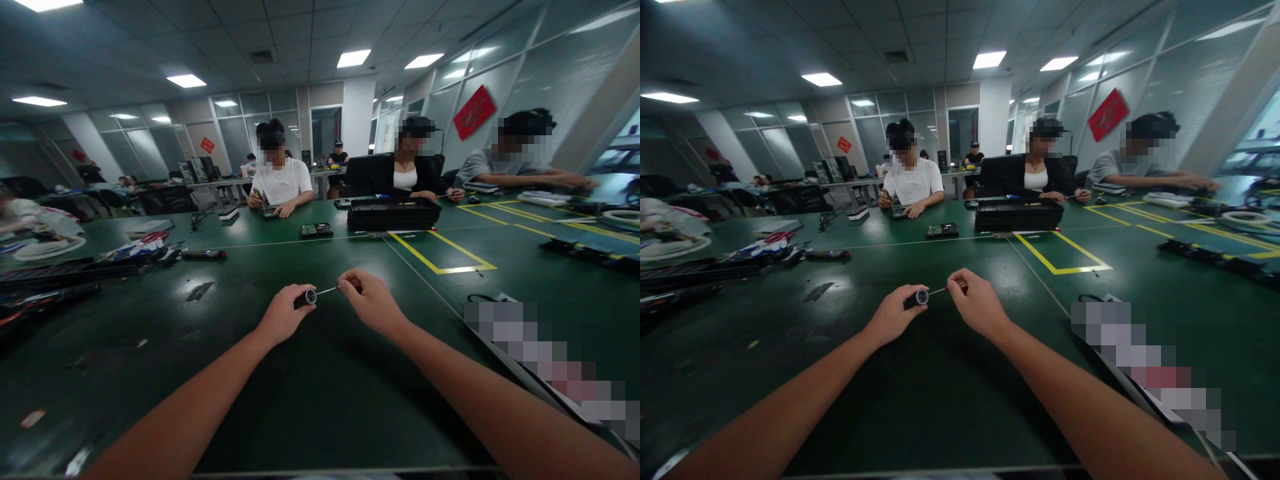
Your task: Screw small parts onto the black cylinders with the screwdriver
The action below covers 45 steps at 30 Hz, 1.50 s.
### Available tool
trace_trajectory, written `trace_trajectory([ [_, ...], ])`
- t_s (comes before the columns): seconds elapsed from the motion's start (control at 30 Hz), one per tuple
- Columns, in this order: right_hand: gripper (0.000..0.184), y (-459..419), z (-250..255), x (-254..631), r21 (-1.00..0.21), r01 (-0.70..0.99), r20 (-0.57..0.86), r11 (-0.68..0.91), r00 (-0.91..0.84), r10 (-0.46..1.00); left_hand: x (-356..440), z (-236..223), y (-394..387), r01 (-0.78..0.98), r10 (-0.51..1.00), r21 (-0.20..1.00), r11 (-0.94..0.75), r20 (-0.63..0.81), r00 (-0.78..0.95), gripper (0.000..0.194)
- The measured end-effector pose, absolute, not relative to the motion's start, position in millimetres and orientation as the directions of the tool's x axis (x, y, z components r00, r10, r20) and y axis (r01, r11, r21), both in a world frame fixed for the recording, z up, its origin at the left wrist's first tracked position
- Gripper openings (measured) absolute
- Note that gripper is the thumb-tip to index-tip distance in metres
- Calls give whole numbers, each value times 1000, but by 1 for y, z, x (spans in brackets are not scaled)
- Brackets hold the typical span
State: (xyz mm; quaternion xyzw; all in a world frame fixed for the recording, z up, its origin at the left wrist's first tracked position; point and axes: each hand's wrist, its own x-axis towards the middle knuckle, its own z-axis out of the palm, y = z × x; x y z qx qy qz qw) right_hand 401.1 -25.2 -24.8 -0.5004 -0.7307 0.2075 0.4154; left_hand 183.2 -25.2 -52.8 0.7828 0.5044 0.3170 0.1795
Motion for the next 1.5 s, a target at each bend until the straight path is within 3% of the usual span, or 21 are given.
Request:
trace_trajectory([
  [0.1, 22, -26, -25, 401, -728, 544, 383, 417, -181, 906, 183, -53, -25, 676, 894, 586, -447, 308, 325, 37],
  [0.27, 41, -21, -29, 399, -711, 590, 370, 383, -150, 917, 183, -53, -25, 672, 898, 596, -438, 325, 298, 37],
  [0.67, 27, -28, -25, 399, -773, 498, 348, 394, -187, 919, 185, -52, -27, 691, 890, 561, -456, 311, 334, 36],
  [0.8, 35, -23, -28, 400, -741, 549, 353, 386, -171, 920, 185, -53, -27, 691, 893, 567, -449, 318, 319, 38],
  [1.07, 34, -26, -31, 398, -780, 459, 390, 426, -176, 904, 185, -54, -26, 698, 893, 558, -449, 311, 326, 37],
  [1.27, 32, -23, -31, 400, -756, 532, 354, 380, -156, 922, 186, -51, -28, 701, 900, 565, -435, 296, 320, 36],
  [1.5, 15, -30, -27, 397, -828, 367, 396, 424, -152, 905, 184, -53, -26, 698, 910, 589, -409, 322, 262, 36],
])
